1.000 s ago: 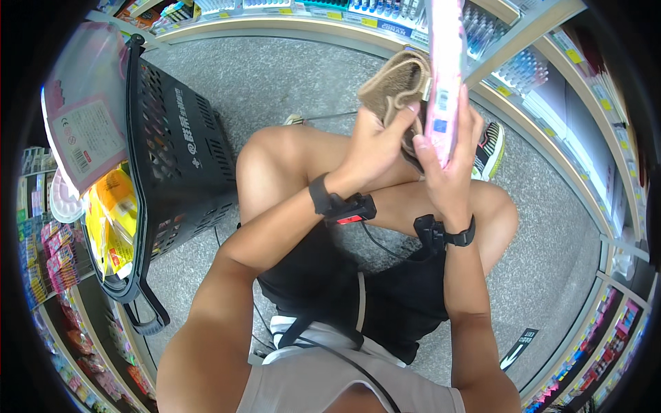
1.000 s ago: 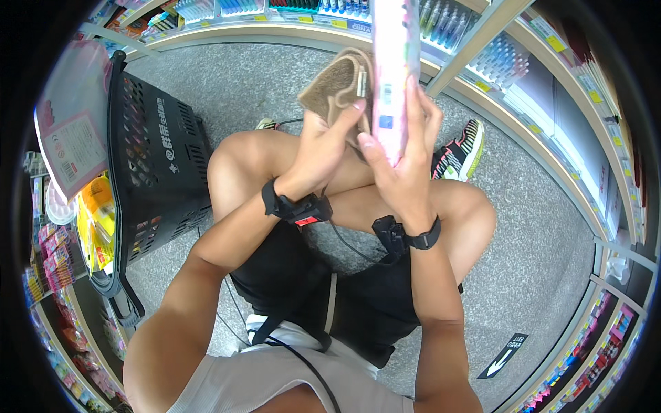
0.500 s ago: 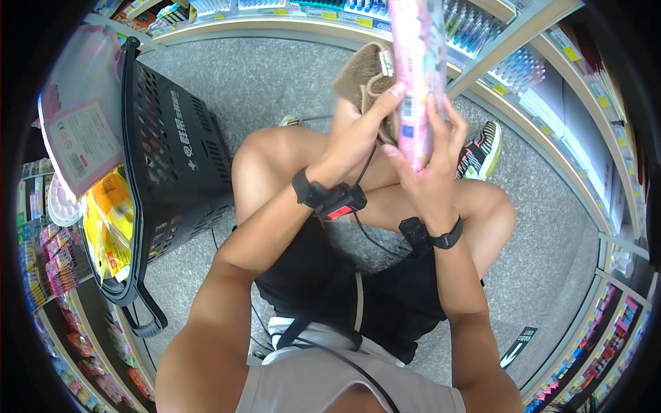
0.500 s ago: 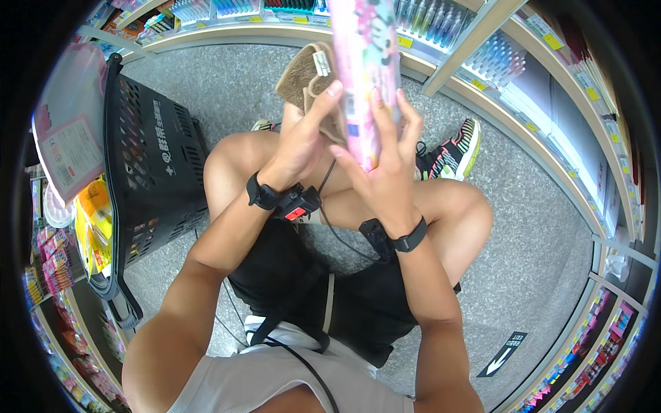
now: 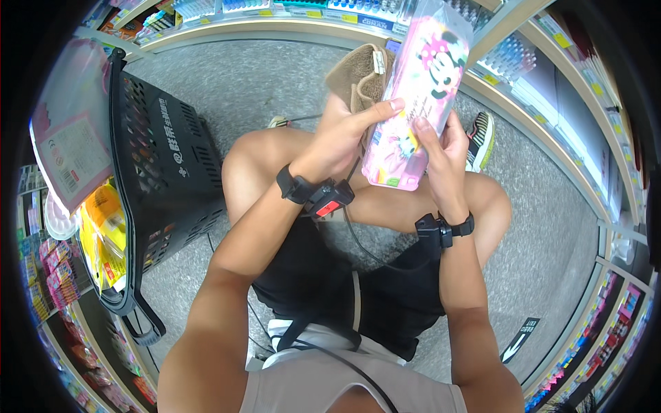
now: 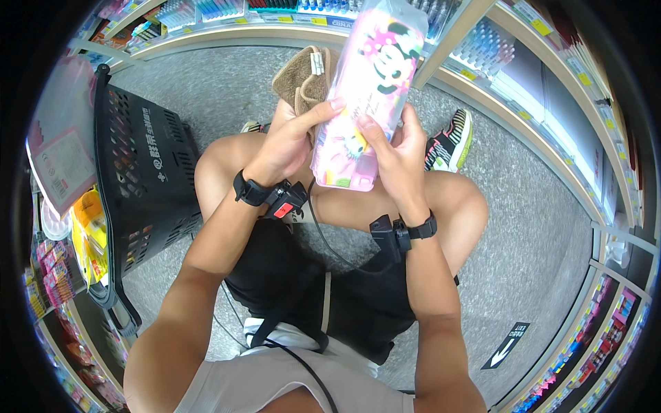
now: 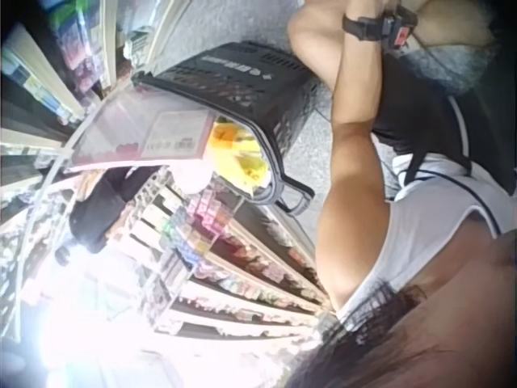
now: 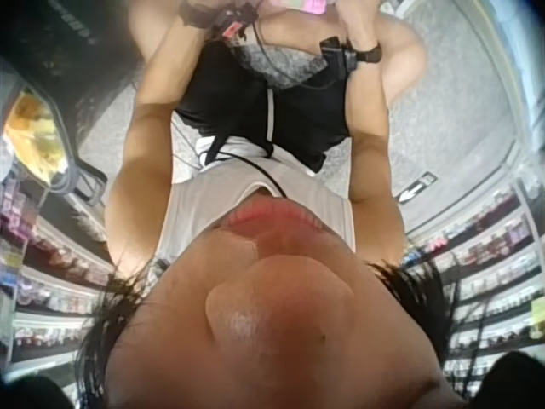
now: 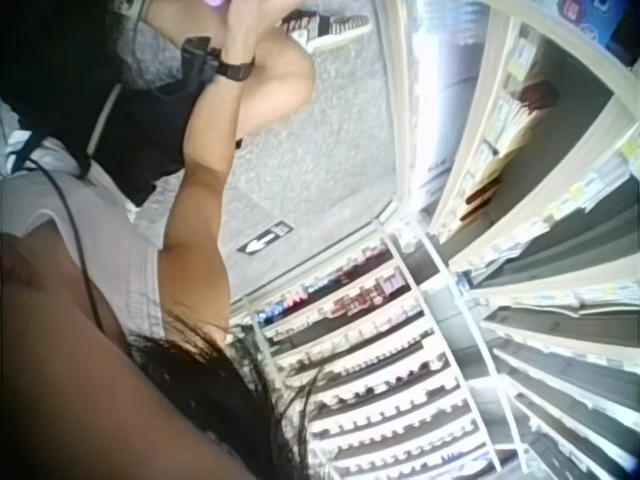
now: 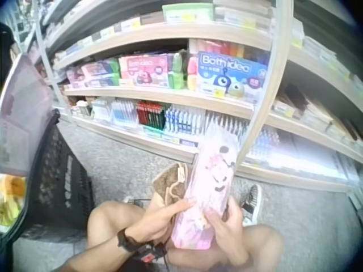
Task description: Using a brown cloth to wipe down various purchased retail items while sitting in a store aisle.
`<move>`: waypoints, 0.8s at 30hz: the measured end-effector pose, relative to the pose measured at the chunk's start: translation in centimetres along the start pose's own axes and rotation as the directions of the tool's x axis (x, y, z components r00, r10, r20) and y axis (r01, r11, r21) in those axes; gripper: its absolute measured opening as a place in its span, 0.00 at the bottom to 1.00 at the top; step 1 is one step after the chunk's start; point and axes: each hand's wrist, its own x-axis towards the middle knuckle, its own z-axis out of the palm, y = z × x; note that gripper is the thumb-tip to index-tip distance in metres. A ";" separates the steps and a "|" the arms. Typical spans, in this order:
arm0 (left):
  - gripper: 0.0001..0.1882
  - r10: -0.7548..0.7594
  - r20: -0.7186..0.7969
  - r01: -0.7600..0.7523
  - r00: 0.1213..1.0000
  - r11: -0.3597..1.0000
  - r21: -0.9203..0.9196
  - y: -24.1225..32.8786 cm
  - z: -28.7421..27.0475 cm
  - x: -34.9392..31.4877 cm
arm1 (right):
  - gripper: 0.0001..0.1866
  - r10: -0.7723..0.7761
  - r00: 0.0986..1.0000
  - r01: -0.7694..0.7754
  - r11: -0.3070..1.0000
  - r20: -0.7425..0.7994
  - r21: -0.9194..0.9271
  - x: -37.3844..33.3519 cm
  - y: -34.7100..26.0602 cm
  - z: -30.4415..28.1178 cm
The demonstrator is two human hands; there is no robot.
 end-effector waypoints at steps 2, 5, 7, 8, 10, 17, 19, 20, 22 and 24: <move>0.22 -0.015 0.005 0.015 1.000 0.999 0.033 -0.2 0.0 -0.1 | 0.24 0.031 0.999 -0.030 0.998 -0.020 0.048 0.1 0.3 -0.2; 0.20 -0.025 -0.045 0.028 0.999 0.997 0.069 -0.6 0.2 0.0 | 0.25 0.034 0.997 -0.028 0.996 -0.066 0.090 0.0 0.6 0.0; 0.18 -0.023 -0.101 0.030 0.995 0.997 0.075 -0.7 -0.1 0.2 | 0.25 0.008 0.995 0.000 0.996 -0.096 0.084 -0.2 0.9 0.3; 0.18 0.025 -0.115 -0.017 0.993 0.997 0.069 -0.6 -0.6 0.5 | 0.26 0.011 0.998 -0.008 0.999 -0.066 0.046 -0.4 1.2 0.4; 0.16 0.130 -0.164 -0.122 0.978 0.991 0.053 -0.3 -1.4 1.2 | 0.26 0.038 0.999 -0.038 0.999 0.021 0.010 -0.9 1.4 0.8; 0.19 0.270 0.004 -0.250 0.963 0.884 0.394 -0.8 -0.8 0.2 | 0.21 0.075 0.992 -0.059 0.986 -0.097 0.155 0.0 0.7 0.3; 0.19 0.273 0.177 -0.323 0.946 0.858 0.400 -1.6 0.2 -0.3 | 0.14 0.092 0.985 -0.047 0.958 -0.149 0.283 0.9 -0.1 -1.8; 0.19 0.236 0.204 -0.302 0.950 0.859 0.413 -1.9 0.2 -0.2 | 0.14 0.107 0.977 -0.047 0.952 -0.185 0.304 1.1 -0.4 -2.1; 0.18 0.211 0.206 -0.282 0.955 0.861 0.424 -1.8 0.3 -0.1 | 0.15 0.123 0.967 -0.047 0.946 -0.223 0.322 1.0 -0.3 -2.3; 0.18 0.205 0.124 -0.239 0.971 0.870 0.432 -0.7 0.4 0.2 | 0.18 0.121 0.984 -0.091 0.971 -0.131 0.220 0.3 0.6 -1.9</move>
